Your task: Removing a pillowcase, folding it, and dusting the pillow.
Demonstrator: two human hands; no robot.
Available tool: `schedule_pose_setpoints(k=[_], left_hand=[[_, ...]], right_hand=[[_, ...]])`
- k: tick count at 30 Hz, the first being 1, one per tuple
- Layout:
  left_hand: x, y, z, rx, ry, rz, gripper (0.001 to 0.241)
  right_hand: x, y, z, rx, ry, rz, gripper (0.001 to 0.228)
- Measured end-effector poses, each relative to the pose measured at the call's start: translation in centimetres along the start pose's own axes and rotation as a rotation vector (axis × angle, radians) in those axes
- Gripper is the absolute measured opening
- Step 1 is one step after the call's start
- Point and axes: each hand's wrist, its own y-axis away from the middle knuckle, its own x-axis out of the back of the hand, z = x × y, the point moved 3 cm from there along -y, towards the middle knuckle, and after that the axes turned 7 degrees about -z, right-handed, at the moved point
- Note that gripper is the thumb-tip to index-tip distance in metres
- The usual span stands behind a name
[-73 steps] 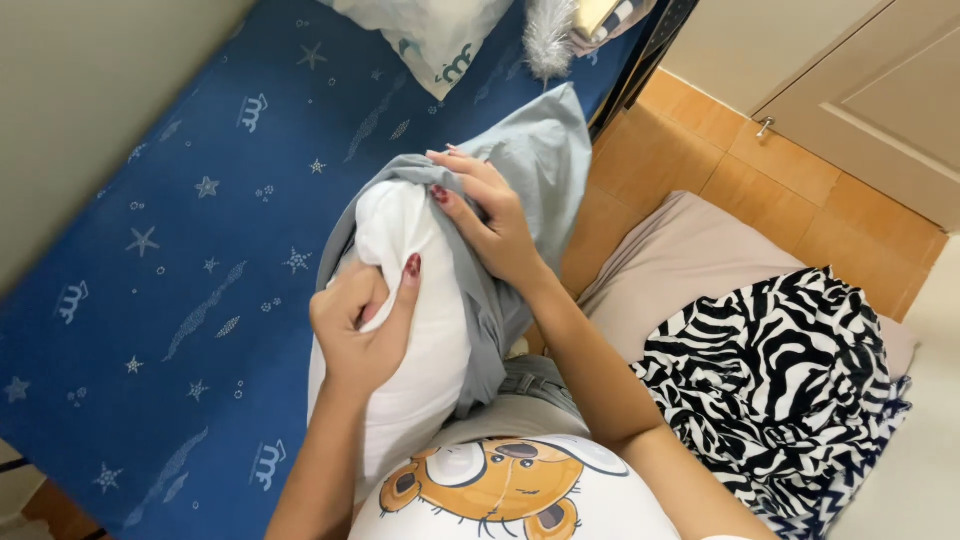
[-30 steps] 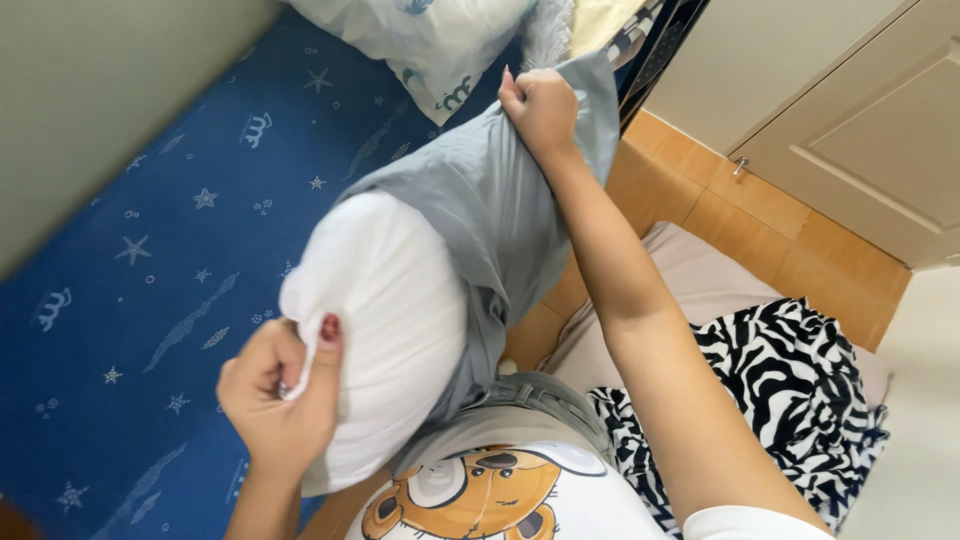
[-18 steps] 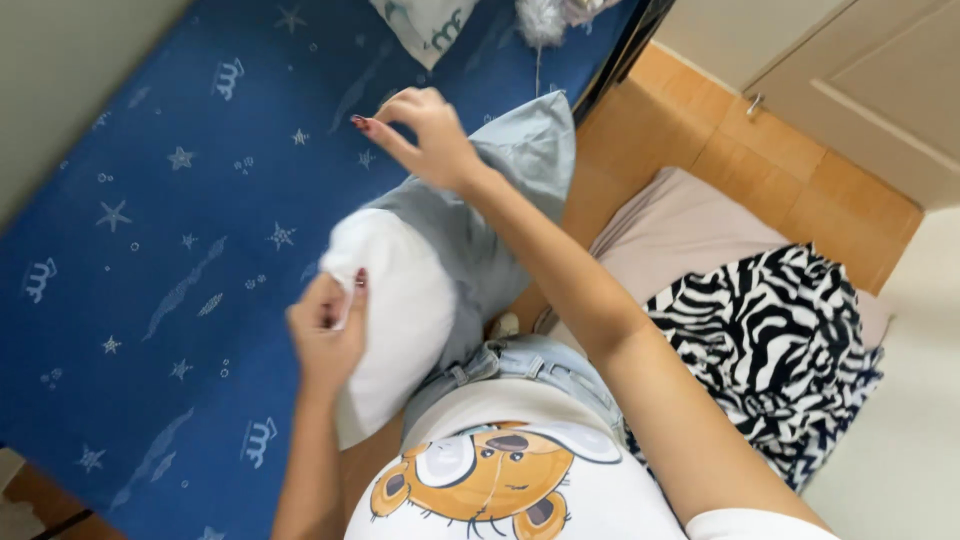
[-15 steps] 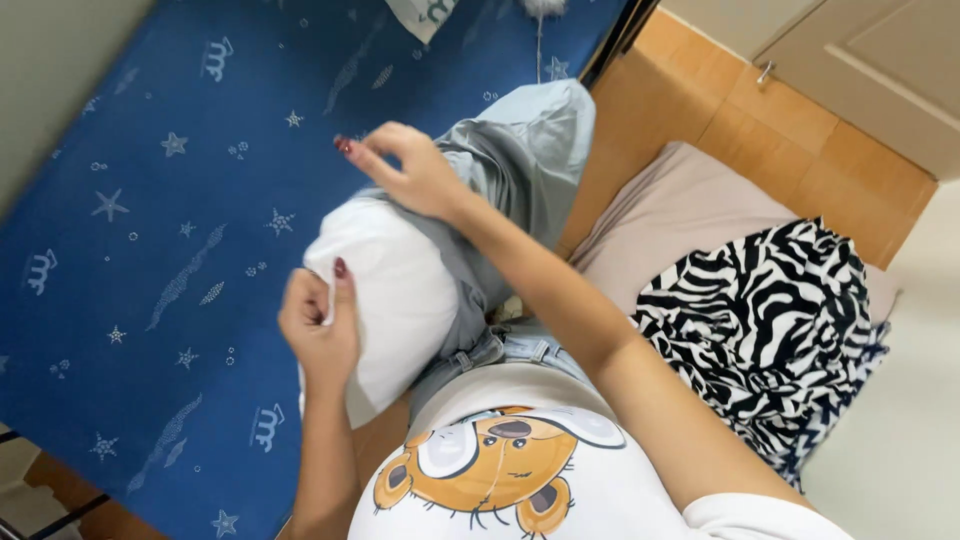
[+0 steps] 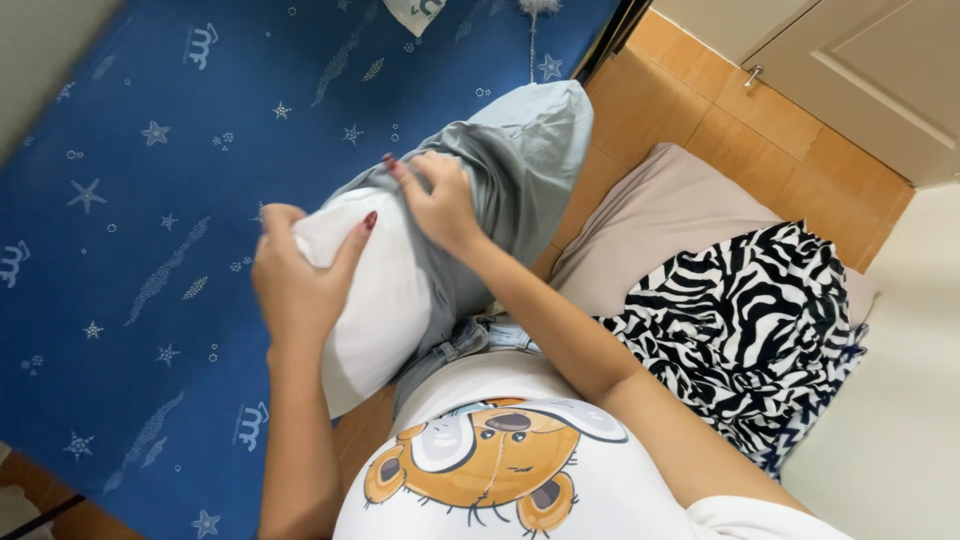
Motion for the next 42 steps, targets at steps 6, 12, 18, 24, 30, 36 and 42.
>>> schedule_pose_setpoints(k=[6,12,18,24,30,36,42], left_hand=[[-1.8,0.5,1.6,0.029,0.389,-0.141,0.029],[-3.9,0.2,-2.2,0.092,0.761,-0.125,0.029],[1.4,-1.7,-5.1,0.126,0.382,-0.177,0.044],[-1.6,6.4,-7.2,-0.011,0.22,-0.429,0.114],[-5.9,10.9,-7.6,0.192,0.017,-0.003,0.117],[-4.8,8.9,-9.5,0.464,-0.153,-0.028,0.101],[-5.3,4.1,-13.0,0.79,-0.148,-0.237,0.09]], right_hand=[[1.6,-1.9,7.3,0.02,0.22,0.217,0.032],[2.2,-3.4,14.9,-0.072,0.257,0.26,0.029],[0.6,-5.0,17.7,-0.127,0.236,0.116,0.037],[0.7,-7.5,19.1,-0.111,0.23,0.15,0.035],[0.9,-7.7,15.8,-0.243,0.158,0.016,0.035],[2.5,-2.1,9.5,0.117,0.04,0.202,0.022],[0.8,9.3,5.8,0.162,0.169,0.065,0.025]])
